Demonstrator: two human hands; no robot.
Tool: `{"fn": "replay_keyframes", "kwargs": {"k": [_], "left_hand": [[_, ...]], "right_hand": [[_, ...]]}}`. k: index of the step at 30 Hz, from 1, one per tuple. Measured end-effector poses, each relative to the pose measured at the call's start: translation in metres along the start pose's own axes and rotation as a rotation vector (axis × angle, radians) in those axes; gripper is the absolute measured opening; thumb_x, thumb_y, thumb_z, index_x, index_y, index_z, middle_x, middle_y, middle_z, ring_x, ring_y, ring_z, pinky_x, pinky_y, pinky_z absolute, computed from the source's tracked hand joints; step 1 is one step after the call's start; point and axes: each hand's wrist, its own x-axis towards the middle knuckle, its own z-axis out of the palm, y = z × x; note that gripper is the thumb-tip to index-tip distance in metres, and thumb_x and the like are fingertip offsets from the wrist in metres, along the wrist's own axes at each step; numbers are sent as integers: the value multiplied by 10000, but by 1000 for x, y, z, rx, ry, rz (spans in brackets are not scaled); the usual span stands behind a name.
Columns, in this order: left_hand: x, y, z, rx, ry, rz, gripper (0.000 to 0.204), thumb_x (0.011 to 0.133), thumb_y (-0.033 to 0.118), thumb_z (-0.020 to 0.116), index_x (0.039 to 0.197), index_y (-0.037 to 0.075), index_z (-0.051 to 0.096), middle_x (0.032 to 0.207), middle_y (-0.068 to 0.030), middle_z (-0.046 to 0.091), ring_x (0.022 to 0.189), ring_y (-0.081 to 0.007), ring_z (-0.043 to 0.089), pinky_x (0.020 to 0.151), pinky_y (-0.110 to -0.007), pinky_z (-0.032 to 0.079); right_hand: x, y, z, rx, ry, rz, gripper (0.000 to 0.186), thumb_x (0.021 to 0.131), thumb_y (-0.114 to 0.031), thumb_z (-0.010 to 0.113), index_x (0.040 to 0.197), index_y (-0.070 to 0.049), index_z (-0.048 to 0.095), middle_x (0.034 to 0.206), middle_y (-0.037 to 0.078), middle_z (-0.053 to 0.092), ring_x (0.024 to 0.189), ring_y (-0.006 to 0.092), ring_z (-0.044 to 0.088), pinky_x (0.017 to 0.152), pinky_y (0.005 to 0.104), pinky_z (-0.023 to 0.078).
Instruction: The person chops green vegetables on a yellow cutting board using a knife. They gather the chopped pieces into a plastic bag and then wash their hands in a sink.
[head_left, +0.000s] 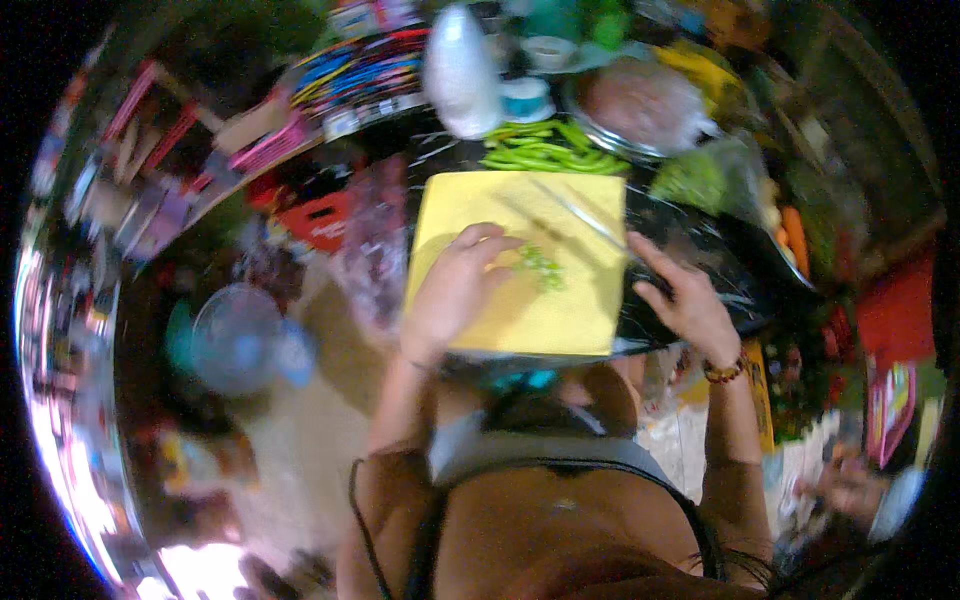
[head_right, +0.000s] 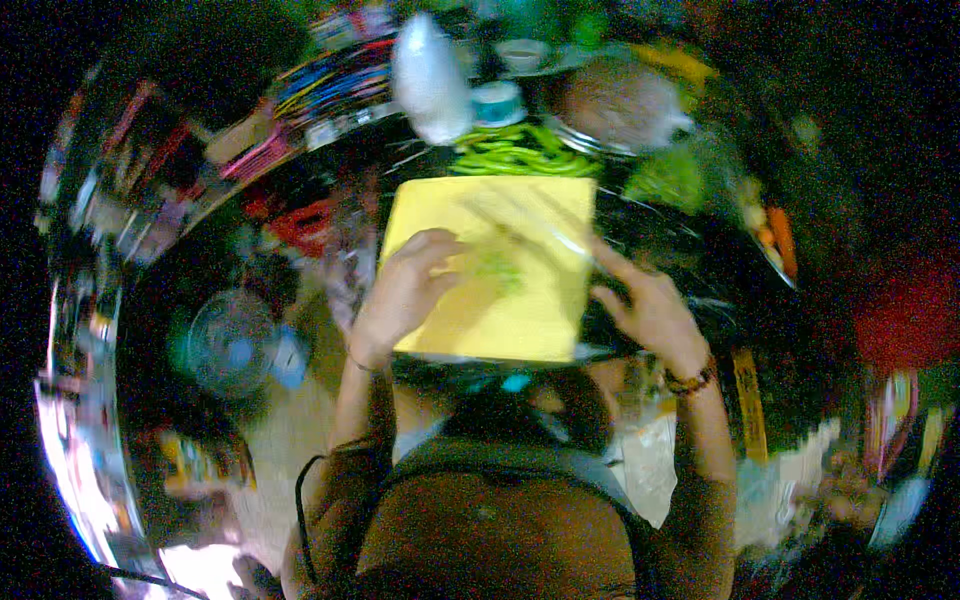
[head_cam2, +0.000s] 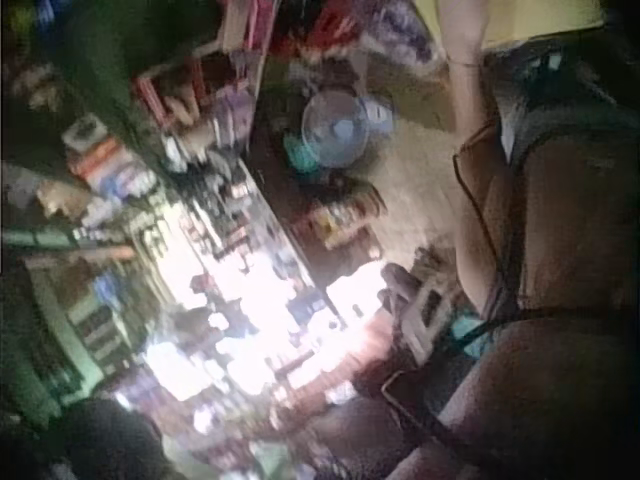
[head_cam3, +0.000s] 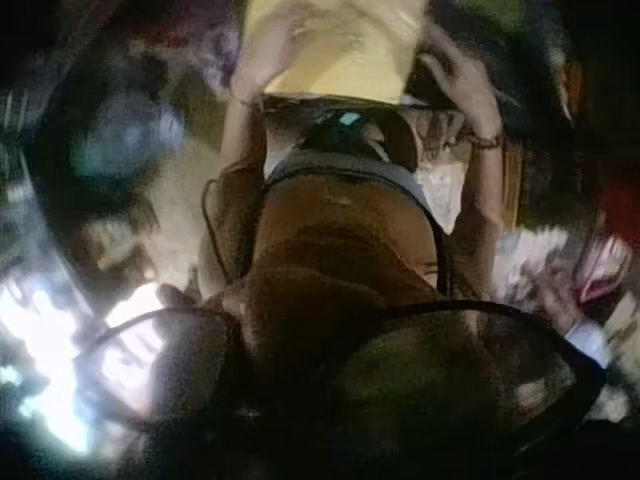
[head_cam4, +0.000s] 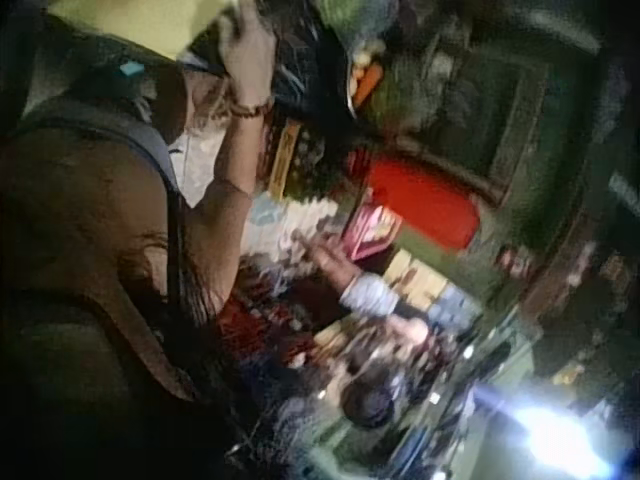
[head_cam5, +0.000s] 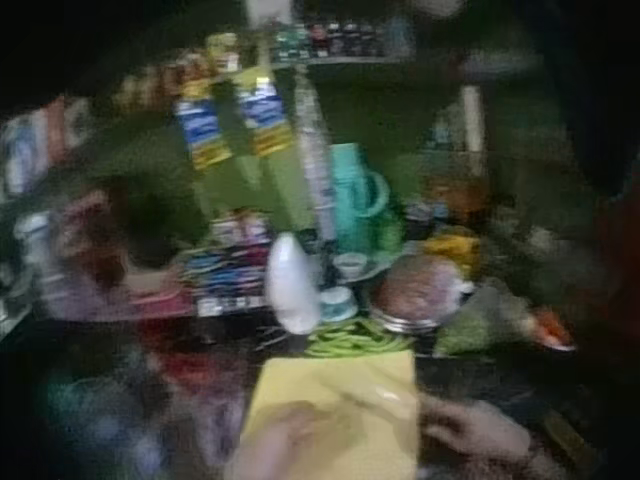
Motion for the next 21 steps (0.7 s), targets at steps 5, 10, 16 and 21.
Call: {"fn": "replay_keyframes", "kwargs": {"k": [5,10,16,21], "left_hand": [[-48,28,-118,-137,-82,55,429,861,231,754,1241,59,655,1244,-152,631,1130,-298,617,951,-394,505],[-134,81,-221,27,6,117,450,851,204,779,1240,20,648,1248,-173,635,1165,-341,608,981,-414,494],[-240,139,-271,96,-20,128,445,901,251,746,1215,-47,641,1231,-215,642,1140,-358,626,974,-423,504],[-283,154,-287,-177,-125,214,502,870,282,784,1225,-49,655,1173,-211,682,1074,-363,662,931,-423,524]], "right_hand": [[12,44,29,-353,77,22,620,885,-101,689,1468,-168,488,1141,293,622,996,453,592,918,466,469],[35,25,24,-58,217,-245,125,920,-134,671,937,-12,649,899,156,625,849,302,565,777,410,484],[68,-28,1,473,333,-317,321,1042,-213,518,795,-15,572,691,9,513,655,85,427,586,267,340],[72,-87,17,515,551,-472,274,1069,-197,464,867,-28,538,735,23,561,615,75,425,599,279,402]]}}
